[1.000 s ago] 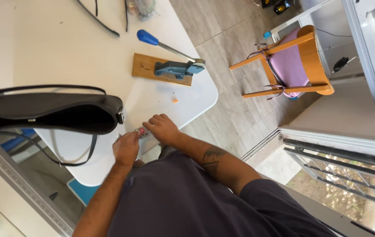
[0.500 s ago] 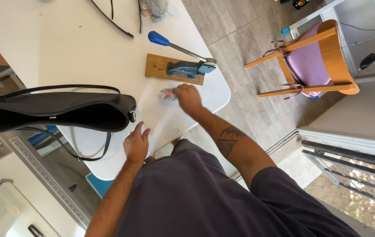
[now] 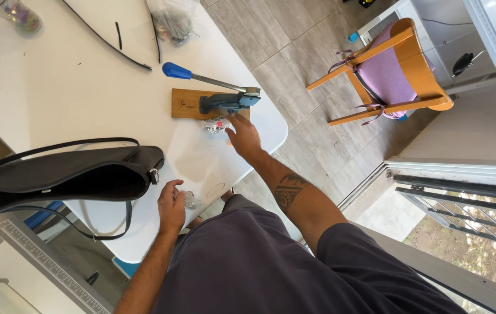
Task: Attaching metal hardware to leather components and assembling a bag
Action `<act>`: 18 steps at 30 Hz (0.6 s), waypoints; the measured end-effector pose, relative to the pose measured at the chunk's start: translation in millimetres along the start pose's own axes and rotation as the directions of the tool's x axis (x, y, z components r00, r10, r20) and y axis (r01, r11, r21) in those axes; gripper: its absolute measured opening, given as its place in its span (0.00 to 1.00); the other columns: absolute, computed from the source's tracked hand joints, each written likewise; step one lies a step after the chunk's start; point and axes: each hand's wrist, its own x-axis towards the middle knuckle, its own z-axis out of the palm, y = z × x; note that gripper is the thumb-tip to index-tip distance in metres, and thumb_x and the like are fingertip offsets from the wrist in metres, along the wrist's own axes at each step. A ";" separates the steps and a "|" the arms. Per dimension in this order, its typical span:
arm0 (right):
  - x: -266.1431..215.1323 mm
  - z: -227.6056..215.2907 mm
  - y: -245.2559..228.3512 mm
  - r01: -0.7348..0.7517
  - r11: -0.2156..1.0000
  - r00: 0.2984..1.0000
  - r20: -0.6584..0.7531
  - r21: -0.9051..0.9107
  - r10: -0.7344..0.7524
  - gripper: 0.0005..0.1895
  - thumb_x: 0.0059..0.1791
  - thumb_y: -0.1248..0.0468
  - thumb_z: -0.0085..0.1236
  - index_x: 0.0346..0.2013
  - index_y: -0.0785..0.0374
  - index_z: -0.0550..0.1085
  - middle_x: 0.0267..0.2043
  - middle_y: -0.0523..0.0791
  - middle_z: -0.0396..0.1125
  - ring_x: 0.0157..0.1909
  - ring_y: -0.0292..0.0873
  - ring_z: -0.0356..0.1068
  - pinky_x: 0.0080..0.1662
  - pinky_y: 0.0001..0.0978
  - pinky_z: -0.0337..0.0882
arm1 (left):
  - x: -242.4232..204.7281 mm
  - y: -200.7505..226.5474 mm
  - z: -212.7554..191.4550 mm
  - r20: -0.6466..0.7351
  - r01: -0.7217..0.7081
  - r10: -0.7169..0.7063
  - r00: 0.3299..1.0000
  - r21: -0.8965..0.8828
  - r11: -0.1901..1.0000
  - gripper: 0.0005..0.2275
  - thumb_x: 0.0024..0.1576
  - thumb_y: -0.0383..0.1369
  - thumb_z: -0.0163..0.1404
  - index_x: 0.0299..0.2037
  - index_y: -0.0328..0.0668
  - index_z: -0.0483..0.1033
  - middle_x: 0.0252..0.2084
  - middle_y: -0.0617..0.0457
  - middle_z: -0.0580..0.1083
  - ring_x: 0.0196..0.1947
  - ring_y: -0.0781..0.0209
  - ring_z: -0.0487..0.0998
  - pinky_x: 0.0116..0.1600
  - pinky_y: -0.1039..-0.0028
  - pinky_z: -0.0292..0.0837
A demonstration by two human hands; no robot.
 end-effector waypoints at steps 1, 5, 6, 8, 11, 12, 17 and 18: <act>1.8 10.2 8.5 0.045 0.999 0.999 0.014 0.014 -0.045 0.20 0.51 0.58 0.61 0.59 0.45 0.73 0.57 0.46 0.70 0.54 0.54 0.76 0.53 0.46 0.77 | 0.2 -1.3 -0.3 0.042 -0.016 0.019 0.999 -0.064 0.998 0.16 0.54 0.30 0.46 0.52 0.48 0.78 0.32 0.52 0.66 0.39 0.53 0.74 0.52 0.62 0.70; 22.3 27.1 16.6 0.001 0.999 0.989 0.146 -0.047 0.005 0.08 0.55 0.53 0.54 0.47 0.43 0.76 0.42 0.37 0.72 0.45 0.47 0.78 0.47 0.41 0.77 | -10.6 24.4 -12.6 0.118 -0.083 0.089 0.989 -0.056 0.995 0.26 0.43 0.26 0.48 0.58 0.46 0.73 0.39 0.48 0.64 0.46 0.45 0.73 0.58 0.57 0.67; 26.7 27.8 18.6 -0.011 0.999 0.987 0.158 -0.044 0.018 0.06 0.55 0.53 0.53 0.45 0.41 0.76 0.41 0.36 0.73 0.45 0.46 0.78 0.47 0.41 0.78 | -12.1 30.3 -15.0 0.138 -0.076 0.083 0.987 -0.054 0.996 0.26 0.44 0.25 0.47 0.57 0.43 0.73 0.40 0.46 0.64 0.46 0.44 0.72 0.57 0.58 0.66; 33.8 32.6 25.1 -0.024 0.999 0.985 0.172 -0.040 0.030 0.05 0.54 0.52 0.53 0.44 0.40 0.76 0.40 0.35 0.73 0.45 0.45 0.78 0.47 0.42 0.78 | -13.7 37.1 -17.8 0.159 -0.069 0.077 0.984 -0.051 0.996 0.25 0.45 0.24 0.47 0.57 0.40 0.72 0.40 0.45 0.64 0.46 0.43 0.72 0.57 0.59 0.66; 38.1 31.6 27.6 -0.196 0.981 0.973 0.120 0.002 0.194 0.07 0.54 0.51 0.55 0.47 0.36 0.76 0.42 0.33 0.74 0.43 0.43 0.79 0.47 0.40 0.79 | -12.9 33.3 -16.9 0.165 -0.053 0.057 0.985 -0.030 0.998 0.20 0.49 0.21 0.45 0.52 0.40 0.76 0.39 0.48 0.65 0.45 0.47 0.73 0.55 0.63 0.67; 36.0 21.8 21.3 -0.258 0.966 0.963 0.091 0.015 0.256 0.13 0.53 0.53 0.58 0.53 0.40 0.75 0.49 0.39 0.73 0.46 0.50 0.78 0.49 0.47 0.79 | -12.5 28.4 -15.3 0.149 -0.092 0.094 0.984 -0.023 0.996 0.17 0.51 0.22 0.48 0.50 0.42 0.78 0.39 0.49 0.67 0.45 0.48 0.74 0.55 0.64 0.68; -15.6 -25.8 -35.0 -0.276 0.949 0.955 -0.073 0.151 0.289 0.32 0.51 0.60 0.61 0.68 0.57 0.63 0.66 0.57 0.62 0.56 0.66 0.73 0.52 0.60 0.76 | -12.6 28.8 -16.4 0.127 -0.119 0.122 0.984 -0.031 0.992 0.08 0.58 0.23 0.51 0.44 0.38 0.80 0.39 0.49 0.72 0.45 0.48 0.78 0.53 0.64 0.72; -28.4 -31.5 -45.7 -0.168 0.976 0.974 -0.128 0.138 0.186 0.30 0.51 0.60 0.61 0.66 0.63 0.65 0.64 0.60 0.63 0.60 0.66 0.68 0.57 0.59 0.71 | -14.2 29.5 -17.4 0.114 -0.135 0.141 0.983 -0.055 0.989 0.06 0.58 0.23 0.52 0.43 0.36 0.81 0.39 0.46 0.73 0.44 0.47 0.78 0.53 0.63 0.73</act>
